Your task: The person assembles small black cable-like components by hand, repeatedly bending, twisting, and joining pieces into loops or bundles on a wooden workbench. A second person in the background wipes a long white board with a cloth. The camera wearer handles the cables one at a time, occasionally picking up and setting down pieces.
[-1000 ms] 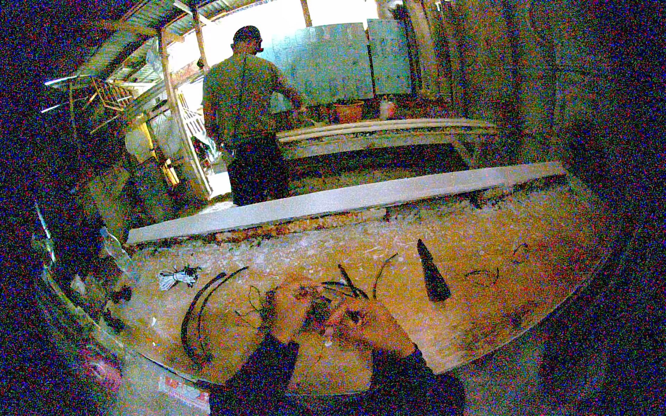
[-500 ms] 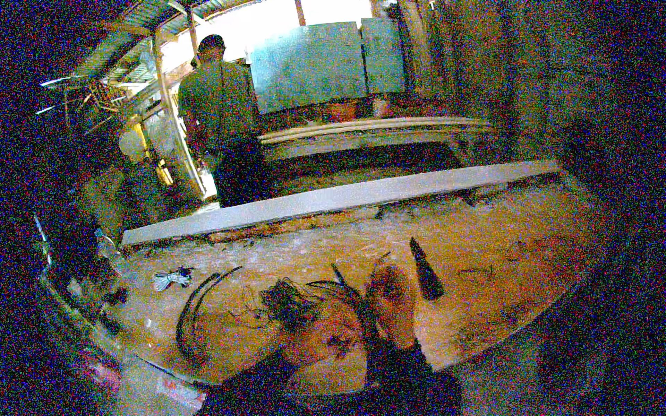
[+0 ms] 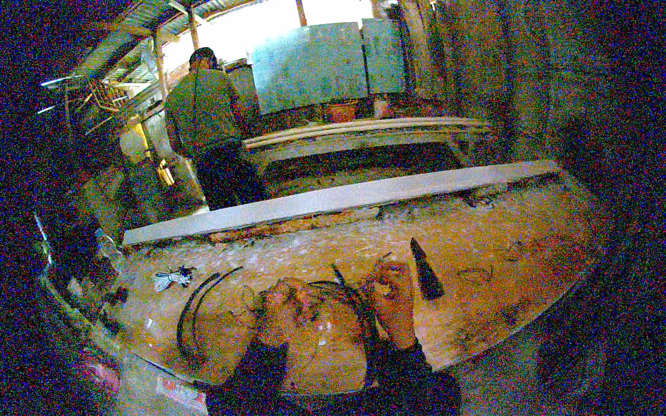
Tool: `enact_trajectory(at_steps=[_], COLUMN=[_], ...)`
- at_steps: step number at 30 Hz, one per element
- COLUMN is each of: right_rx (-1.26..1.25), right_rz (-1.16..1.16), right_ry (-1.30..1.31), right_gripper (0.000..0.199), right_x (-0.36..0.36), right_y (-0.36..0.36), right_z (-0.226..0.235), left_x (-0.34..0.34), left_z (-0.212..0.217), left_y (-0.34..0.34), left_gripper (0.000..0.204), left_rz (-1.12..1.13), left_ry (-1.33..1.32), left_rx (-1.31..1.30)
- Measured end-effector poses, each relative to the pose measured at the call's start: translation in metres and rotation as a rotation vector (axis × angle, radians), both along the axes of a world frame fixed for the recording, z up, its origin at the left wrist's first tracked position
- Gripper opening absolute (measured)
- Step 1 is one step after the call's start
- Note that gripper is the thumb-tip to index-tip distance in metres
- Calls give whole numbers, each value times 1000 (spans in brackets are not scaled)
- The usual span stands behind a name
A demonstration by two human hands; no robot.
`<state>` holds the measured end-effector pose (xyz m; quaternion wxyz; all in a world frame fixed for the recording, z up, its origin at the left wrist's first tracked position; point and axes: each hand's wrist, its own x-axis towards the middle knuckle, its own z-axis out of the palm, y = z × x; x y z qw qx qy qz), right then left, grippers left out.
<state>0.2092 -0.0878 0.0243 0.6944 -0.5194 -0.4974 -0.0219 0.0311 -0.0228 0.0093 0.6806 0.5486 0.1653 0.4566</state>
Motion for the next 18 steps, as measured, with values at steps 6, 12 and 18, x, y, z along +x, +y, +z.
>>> enact_trajectory(at_steps=[6,12,18], right_rx=[-427,-418,-412], right_rz=[334,210,193], right_ry=[-211,-677,-776], right_gripper=[12,10,11], right_x=[-23,-54,-70], right_y=[-6,-12,-14], right_z=[1,4,1], left_x=[-16,-22,-28], left_z=[2,-10,-21], left_y=[28,43,54], left_gripper=[7,9,7], left_rz=[438,497,466], left_ry=[24,13,-11], left_rx=[-143,-184,-186])
